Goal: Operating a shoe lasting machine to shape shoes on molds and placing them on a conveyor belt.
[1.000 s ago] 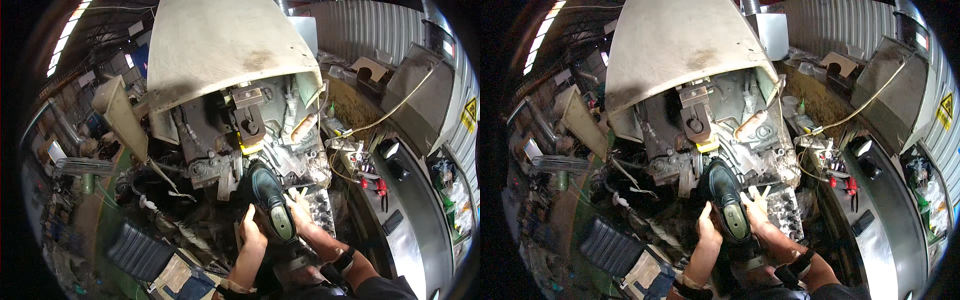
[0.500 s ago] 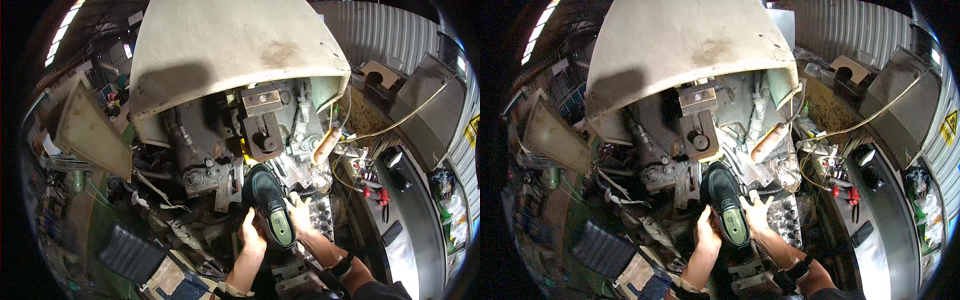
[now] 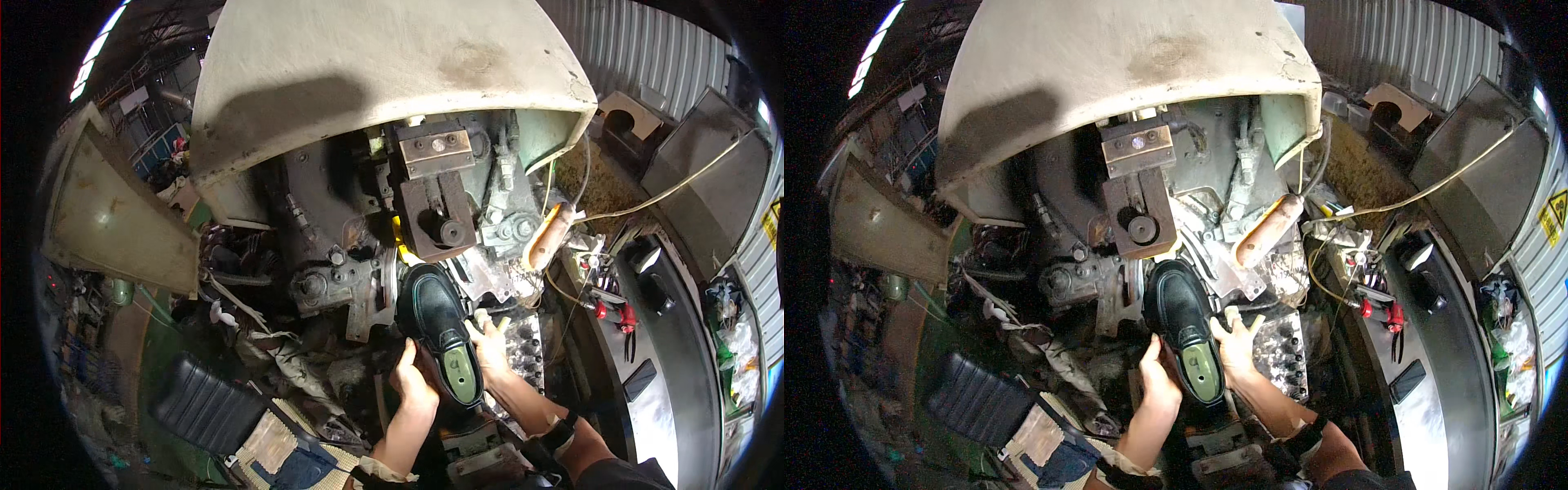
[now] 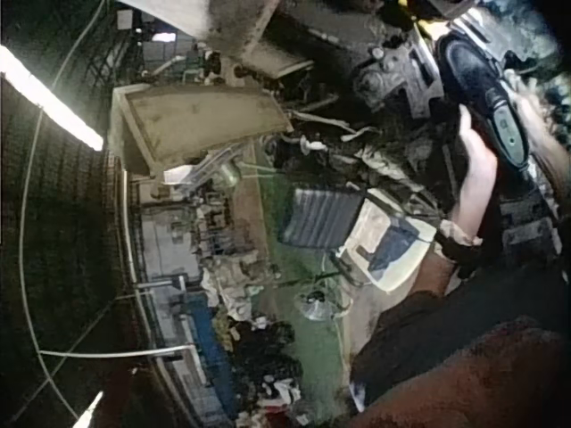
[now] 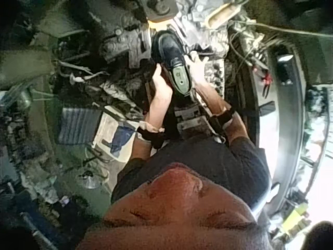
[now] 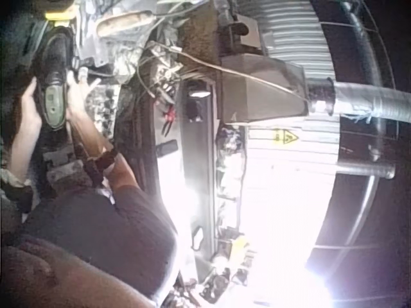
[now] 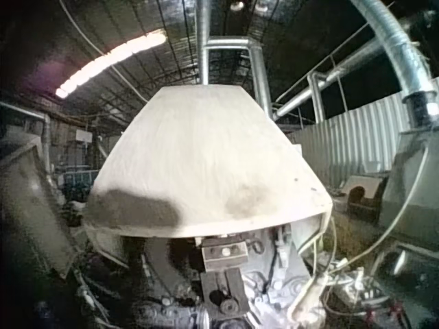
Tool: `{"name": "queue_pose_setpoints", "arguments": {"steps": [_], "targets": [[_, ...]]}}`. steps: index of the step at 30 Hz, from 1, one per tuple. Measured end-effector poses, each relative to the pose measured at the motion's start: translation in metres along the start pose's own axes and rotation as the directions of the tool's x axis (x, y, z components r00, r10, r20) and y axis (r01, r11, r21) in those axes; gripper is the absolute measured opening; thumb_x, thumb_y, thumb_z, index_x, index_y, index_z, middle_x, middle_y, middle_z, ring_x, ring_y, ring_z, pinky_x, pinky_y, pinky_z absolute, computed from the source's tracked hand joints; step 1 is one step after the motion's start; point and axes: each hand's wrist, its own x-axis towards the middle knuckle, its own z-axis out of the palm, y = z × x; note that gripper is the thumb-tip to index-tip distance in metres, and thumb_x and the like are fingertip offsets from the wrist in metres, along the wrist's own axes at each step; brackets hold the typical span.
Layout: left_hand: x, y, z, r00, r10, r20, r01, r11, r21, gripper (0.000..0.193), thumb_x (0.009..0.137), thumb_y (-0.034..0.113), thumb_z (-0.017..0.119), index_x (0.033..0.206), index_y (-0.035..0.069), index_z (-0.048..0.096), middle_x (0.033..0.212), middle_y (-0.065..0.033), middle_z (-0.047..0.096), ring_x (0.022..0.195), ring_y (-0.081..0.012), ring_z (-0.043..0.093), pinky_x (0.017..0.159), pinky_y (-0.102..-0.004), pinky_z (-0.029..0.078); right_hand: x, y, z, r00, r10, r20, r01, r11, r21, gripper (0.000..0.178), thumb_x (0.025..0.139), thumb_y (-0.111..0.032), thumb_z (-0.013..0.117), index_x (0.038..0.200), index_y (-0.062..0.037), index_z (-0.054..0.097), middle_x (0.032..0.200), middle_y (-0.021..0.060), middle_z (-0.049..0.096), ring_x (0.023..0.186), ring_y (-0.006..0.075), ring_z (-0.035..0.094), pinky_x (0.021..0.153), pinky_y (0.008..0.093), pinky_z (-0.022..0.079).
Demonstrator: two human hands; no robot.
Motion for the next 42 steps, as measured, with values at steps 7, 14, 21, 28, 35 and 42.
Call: {"name": "queue_pose_setpoints", "arguments": {"steps": [7, 14, 21, 28, 35, 42], "targets": [[0.024, -0.009, -0.018, 0.997, 0.026, 0.078, -0.022, 0.999, -0.043, 0.033, 0.099, 0.024, 0.063, 0.121, 0.0, 0.064, 0.125, -0.0093, 0.066, 0.113, -0.0245, 0.061, 0.103, -0.0369, 0.044, 0.015, 0.014, -0.004, 0.998, -0.03, 0.054, 0.029, 0.999, 0.018, 0.085, 0.091, -0.019, 0.072, 0.157, 0.0018, 0.022, 0.166, 0.0187, 0.001, 0.152, 0.0278, 0.008, 0.122, 0.0345, -0.001], [0.018, -0.016, -0.007, 0.962, 0.27, -0.048, -0.26, 0.953, 0.157, 0.03, 0.097, 0.024, 0.068, 0.112, -0.001, 0.069, 0.116, -0.0082, 0.068, 0.103, -0.0215, 0.063, 0.093, -0.0362, 0.05, 0.032, 0.032, -0.011, 0.981, -0.18, -0.069, 0.169, 0.976, -0.139, 0.102, 0.08, -0.031, 0.084, 0.158, -0.0034, 0.025, 0.162, 0.0204, -0.023, 0.153, 0.0287, -0.003, 0.121, 0.036, 0.016], [0.023, -0.014, -0.01, 0.984, 0.171, -0.056, -0.169, 0.985, 0.038, 0.03, 0.096, 0.025, 0.069, 0.112, 0.0, 0.069, 0.117, -0.0092, 0.069, 0.103, -0.0223, 0.064, 0.093, -0.0366, 0.051, 0.016, 0.014, 0.005, 0.993, -0.014, -0.114, 0.021, 0.998, 0.057, 0.104, 0.081, -0.028, 0.084, 0.159, -0.0064, 0.019, 0.165, 0.0166, -0.001, 0.149, 0.0279, 0.018, 0.117, 0.0424, 0.029], [0.007, -0.009, 0.012, 0.998, -0.055, 0.035, 0.051, 0.994, 0.102, 0.048, 0.103, 0.046, 0.048, 0.133, 0.01, 0.061, 0.136, -0.0055, 0.062, 0.117, -0.0275, 0.06, 0.104, -0.0409, 0.045, 0.018, 0.012, -0.007, 0.981, 0.135, 0.138, -0.179, 0.905, 0.385, 0.088, 0.091, -0.017, 0.073, 0.158, -0.0092, 0.017, 0.139, 0.0087, 0.055, 0.135, 0.0213, 0.044, 0.11, 0.0453, 0.041], [0.025, 0.044, -0.075, 0.786, 0.617, -0.039, -0.545, 0.722, 0.426, 0.026, 0.097, 0.024, 0.067, 0.101, -0.001, 0.068, 0.1, -0.01, 0.07, 0.09, -0.0189, 0.066, 0.08, -0.0316, 0.054, 0.001, 0.017, -0.021, 0.978, 0.172, 0.117, -0.166, 0.984, -0.057, 0.069, 0.103, -0.039, 0.054, 0.155, -0.0022, 0.027, 0.154, 0.0145, 0.034, 0.135, 0.023, 0.04, 0.113, 0.0355, 0.033], [0.058, 0.097, -0.331, 0.574, 0.702, -0.421, -0.156, 0.599, 0.786, 0.047, 0.103, 0.04, 0.054, 0.117, -0.005, 0.06, 0.113, -0.0163, 0.066, 0.098, -0.0293, 0.065, 0.085, -0.0371, 0.053, -0.021, 0.018, -0.009, 0.941, 0.137, 0.31, -0.185, 0.974, 0.131, 0.045, 0.108, -0.039, 0.04, 0.141, -0.0097, 0.049, 0.124, 0.0028, 0.059, 0.112, 0.012, 0.054, 0.101, 0.0286, 0.042]]}}
